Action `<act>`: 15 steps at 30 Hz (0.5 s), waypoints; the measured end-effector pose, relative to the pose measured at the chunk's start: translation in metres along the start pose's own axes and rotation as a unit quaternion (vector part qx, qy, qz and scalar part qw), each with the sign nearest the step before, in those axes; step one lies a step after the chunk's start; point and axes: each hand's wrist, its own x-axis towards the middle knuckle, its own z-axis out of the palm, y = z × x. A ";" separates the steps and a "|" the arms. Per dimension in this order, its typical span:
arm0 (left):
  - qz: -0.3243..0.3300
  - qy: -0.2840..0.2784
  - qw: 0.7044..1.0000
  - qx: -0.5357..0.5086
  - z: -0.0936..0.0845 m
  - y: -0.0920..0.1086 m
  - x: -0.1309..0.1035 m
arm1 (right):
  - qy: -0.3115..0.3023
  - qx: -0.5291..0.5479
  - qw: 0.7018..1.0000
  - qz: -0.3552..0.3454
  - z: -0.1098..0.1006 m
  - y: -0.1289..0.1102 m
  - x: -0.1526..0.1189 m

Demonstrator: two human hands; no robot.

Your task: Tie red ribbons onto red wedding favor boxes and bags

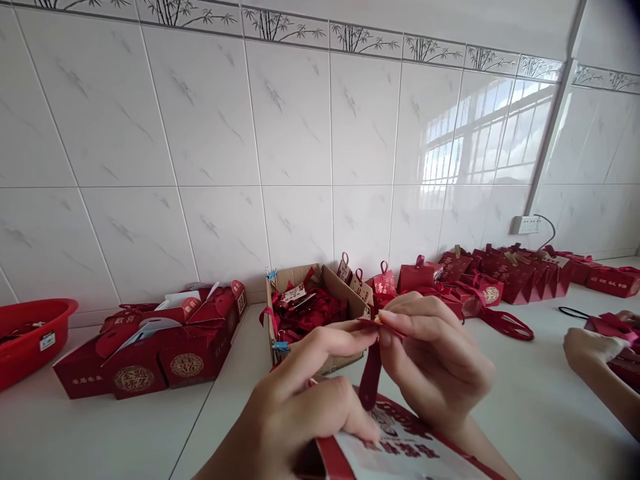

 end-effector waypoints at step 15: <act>0.088 -0.005 0.993 0.079 -0.017 -0.014 0.000 | -0.235 0.226 0.941 0.085 -0.007 0.002 0.007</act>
